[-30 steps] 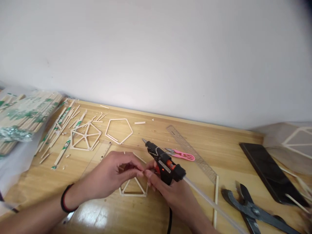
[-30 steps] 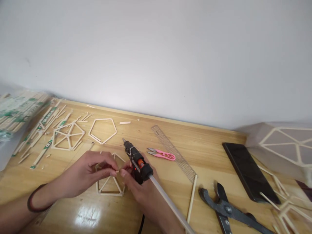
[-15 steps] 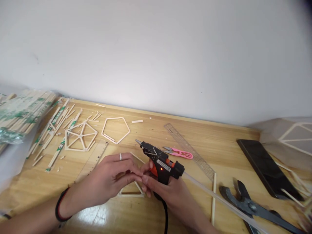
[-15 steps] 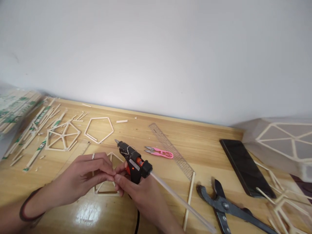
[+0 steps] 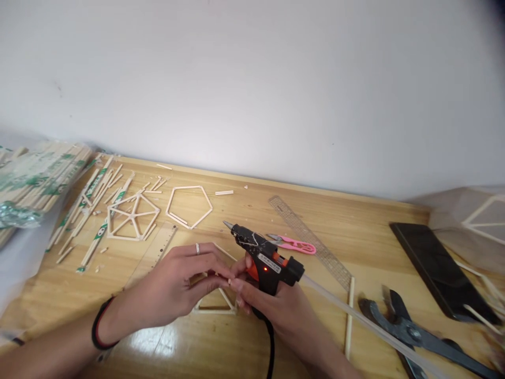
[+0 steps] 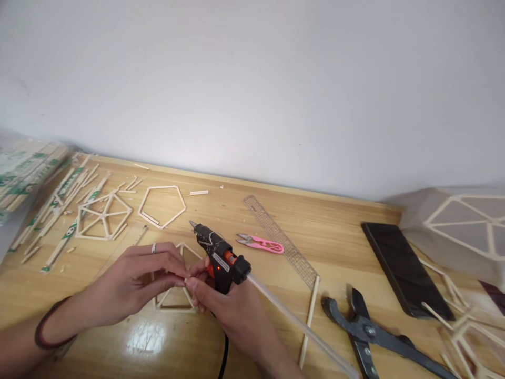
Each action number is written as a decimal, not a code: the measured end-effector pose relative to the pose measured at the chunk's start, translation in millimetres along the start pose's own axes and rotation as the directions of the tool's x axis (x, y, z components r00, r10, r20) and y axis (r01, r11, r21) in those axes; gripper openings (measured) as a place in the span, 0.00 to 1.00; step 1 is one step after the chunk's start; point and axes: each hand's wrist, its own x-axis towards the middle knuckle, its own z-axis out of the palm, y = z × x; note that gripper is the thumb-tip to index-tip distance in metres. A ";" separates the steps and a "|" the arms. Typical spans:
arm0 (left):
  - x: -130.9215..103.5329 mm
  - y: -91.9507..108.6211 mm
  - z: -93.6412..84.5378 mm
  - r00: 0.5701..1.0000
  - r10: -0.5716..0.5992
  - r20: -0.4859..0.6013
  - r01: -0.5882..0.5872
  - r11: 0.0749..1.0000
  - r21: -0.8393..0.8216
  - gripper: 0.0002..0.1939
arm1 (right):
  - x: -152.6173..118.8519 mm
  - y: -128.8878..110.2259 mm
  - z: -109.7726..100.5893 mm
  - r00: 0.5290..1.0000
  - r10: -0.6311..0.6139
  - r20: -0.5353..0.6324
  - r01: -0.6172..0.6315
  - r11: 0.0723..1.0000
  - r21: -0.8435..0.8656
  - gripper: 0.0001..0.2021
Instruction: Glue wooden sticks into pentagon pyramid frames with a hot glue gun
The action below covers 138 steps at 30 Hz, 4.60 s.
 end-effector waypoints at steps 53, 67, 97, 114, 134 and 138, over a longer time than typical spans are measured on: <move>1.7 0.6 -2.7 0.997 0.073 -0.014 -0.072 0.994 0.076 0.08 | -0.9 9.9 -9.0 0.999 -0.045 0.017 0.046 0.995 -0.091 0.18; -0.4 -1.8 -1.3 0.999 0.041 0.014 -0.041 0.998 0.045 0.08 | -1.7 5.3 -8.2 0.999 -0.043 -0.004 0.042 0.990 -0.135 0.19; -0.4 -0.8 -0.8 0.999 -0.004 0.051 0.002 0.999 0.041 0.05 | 0.0 1.6 -5.0 1.000 -0.016 -0.013 0.013 0.980 -0.197 0.17; -1.0 -1.1 -0.6 0.999 0.001 0.044 -0.004 0.998 0.064 0.04 | -1.9 2.3 -4.9 0.999 -0.011 -0.035 0.004 0.976 -0.219 0.15; 1.1 0.2 -1.9 0.999 0.040 0.035 -0.040 0.999 0.010 0.06 | -1.4 8.4 -8.7 0.998 0.013 -0.058 -0.026 0.972 -0.231 0.19; 0.4 0.3 -2.8 0.999 0.039 0.031 -0.039 0.999 0.003 0.05 | -1.2 10.3 -10.3 0.998 0.020 -0.057 -0.033 0.973 -0.229 0.20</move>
